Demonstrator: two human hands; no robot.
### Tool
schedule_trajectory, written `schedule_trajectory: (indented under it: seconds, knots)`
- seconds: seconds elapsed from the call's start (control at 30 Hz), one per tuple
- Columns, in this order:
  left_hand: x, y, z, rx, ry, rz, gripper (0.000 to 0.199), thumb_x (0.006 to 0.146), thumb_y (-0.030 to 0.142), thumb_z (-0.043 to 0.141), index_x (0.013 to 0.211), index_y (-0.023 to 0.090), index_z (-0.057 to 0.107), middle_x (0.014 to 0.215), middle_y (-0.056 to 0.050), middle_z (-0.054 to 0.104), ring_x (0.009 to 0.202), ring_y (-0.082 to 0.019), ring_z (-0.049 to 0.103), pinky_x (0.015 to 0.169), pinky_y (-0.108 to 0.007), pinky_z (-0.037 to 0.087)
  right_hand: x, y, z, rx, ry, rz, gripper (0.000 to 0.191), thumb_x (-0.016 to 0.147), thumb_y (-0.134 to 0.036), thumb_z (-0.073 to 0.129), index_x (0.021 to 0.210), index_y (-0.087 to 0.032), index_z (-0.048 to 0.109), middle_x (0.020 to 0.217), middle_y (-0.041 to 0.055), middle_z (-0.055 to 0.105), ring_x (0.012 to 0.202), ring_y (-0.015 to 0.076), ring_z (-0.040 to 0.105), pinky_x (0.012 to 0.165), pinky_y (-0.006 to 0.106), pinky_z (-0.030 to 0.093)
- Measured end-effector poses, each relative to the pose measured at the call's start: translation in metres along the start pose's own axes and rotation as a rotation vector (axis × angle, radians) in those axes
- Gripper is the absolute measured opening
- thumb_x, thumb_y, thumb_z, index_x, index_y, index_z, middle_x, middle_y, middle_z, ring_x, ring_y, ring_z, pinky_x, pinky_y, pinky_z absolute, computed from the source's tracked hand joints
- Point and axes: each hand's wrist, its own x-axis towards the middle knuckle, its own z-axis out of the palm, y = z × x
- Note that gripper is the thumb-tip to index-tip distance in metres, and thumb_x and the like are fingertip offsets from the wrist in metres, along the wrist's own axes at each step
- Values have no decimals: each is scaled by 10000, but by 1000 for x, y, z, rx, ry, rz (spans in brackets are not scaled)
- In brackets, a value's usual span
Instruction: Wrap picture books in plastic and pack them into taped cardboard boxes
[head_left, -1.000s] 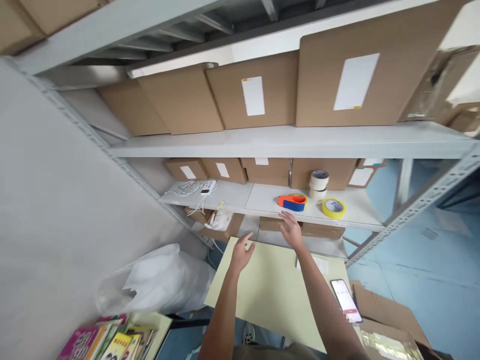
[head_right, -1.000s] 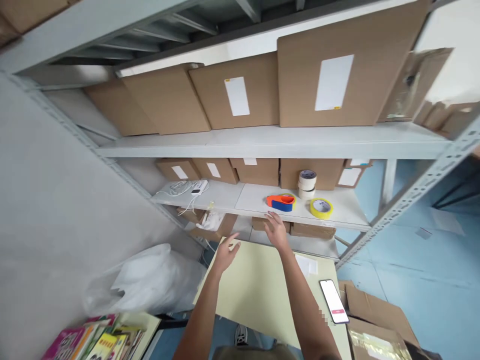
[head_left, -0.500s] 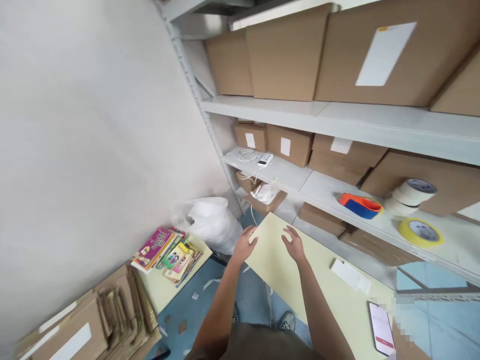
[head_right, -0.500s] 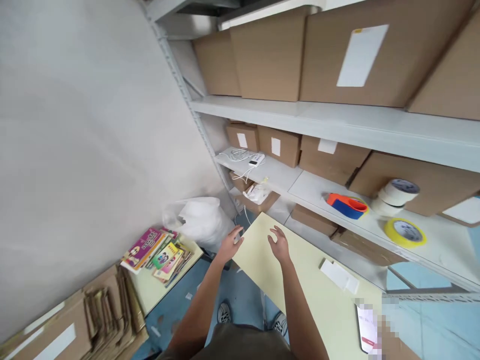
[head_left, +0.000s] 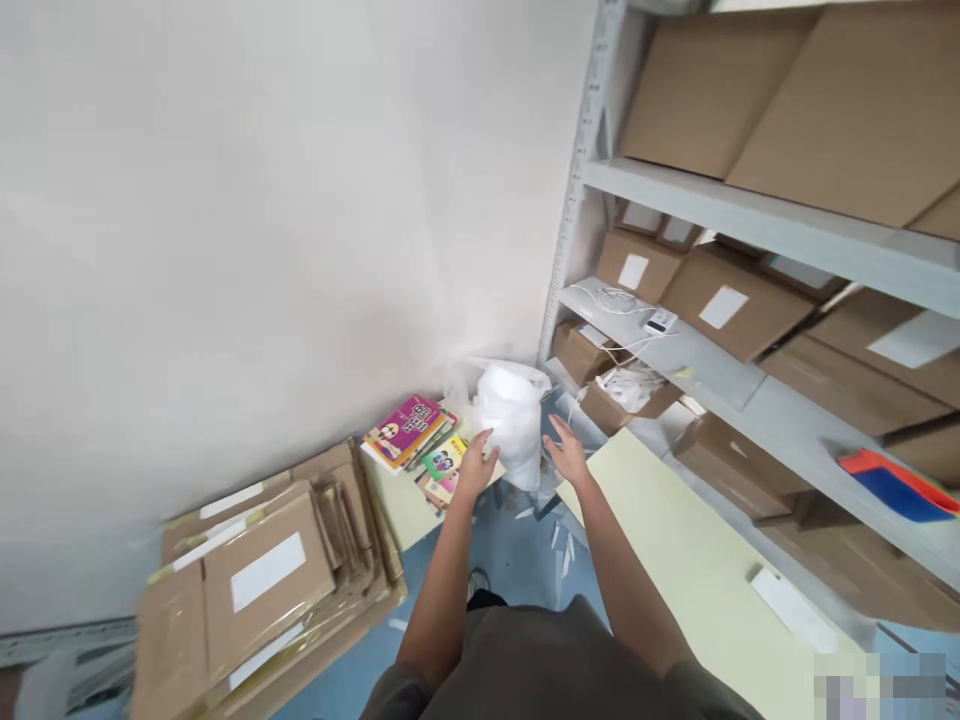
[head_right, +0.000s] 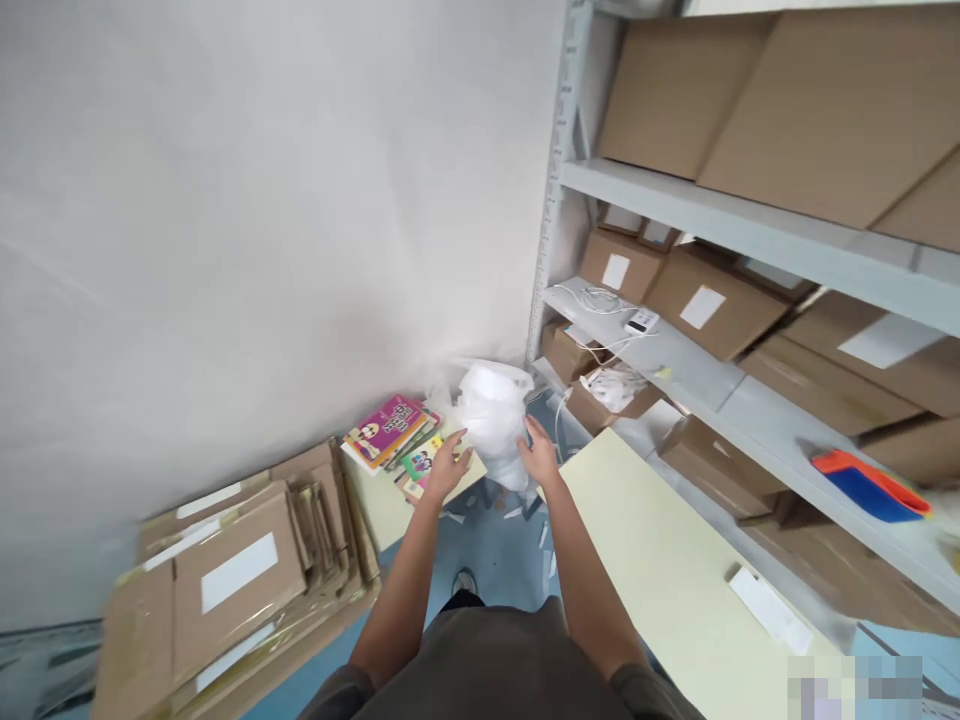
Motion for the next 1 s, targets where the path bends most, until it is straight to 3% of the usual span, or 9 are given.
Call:
schedule_trajectory:
  seconds: [0.13,0.23,0.33,0.47,0.63,0.8,0.9,1.0]
  knots:
    - [5,-47,-61,-9,69,-121,493,926,354,655,1405,237,650,1473,-134,627,1349,-305,581,1079,-465,520,19,-32,85,-23,-152,6,599,951,-405,571,1522,-225,574,1607,95,524,1513,268,455,1284,469,340]
    - [10,-74,-92,-4,97,-193,485,910,312,646,1386,218,670,1434,-135,659,1348,-311,581,1131,-480,472,19,-44,138,-37,-260,21,620,933,-365,575,1536,-222,562,1604,86,529,1519,269,445,1291,478,332]
    - [18,-97,-105,7,93,-239,464,878,275,652,1333,197,704,1394,-140,684,1344,-320,584,1184,-496,405,11,-42,180,-63,-379,49,630,913,-329,588,1534,-221,568,1575,87,562,1507,286,463,1286,499,345]
    - [28,-124,-99,-4,42,-300,437,834,272,690,1263,202,734,1337,-136,716,1327,-314,592,1174,-476,400,-5,-27,221,-137,-536,107,585,921,-285,576,1499,-200,600,1556,119,578,1493,314,483,1267,513,368]
    - [15,-153,-88,133,-21,-417,397,848,300,702,1224,176,723,1310,-176,714,1314,-303,599,1137,-432,415,-17,-19,264,-300,-749,102,607,865,-122,583,1468,-189,607,1577,141,553,1541,335,408,1248,552,362]
    - [-12,-169,-101,248,19,-601,326,889,263,652,1192,167,722,1183,-176,744,1154,-311,674,1017,-415,484,-15,-30,292,-338,-841,21,652,824,-92,613,1467,-194,601,1682,132,406,1609,342,255,1269,566,312]
    - [-19,-173,-108,252,9,-676,197,886,253,644,1040,173,736,1032,-131,758,1034,-290,702,952,-394,502,-13,-34,293,-272,-821,50,597,814,-121,618,1405,-196,656,1667,122,436,1599,349,280,1278,555,303]
    - [-17,-172,-109,141,27,-643,146,843,301,692,935,190,715,893,-59,732,921,-244,693,905,-374,519,-11,-30,282,-130,-653,161,566,812,-205,637,1377,-210,679,1583,122,550,1544,355,398,1272,551,323]
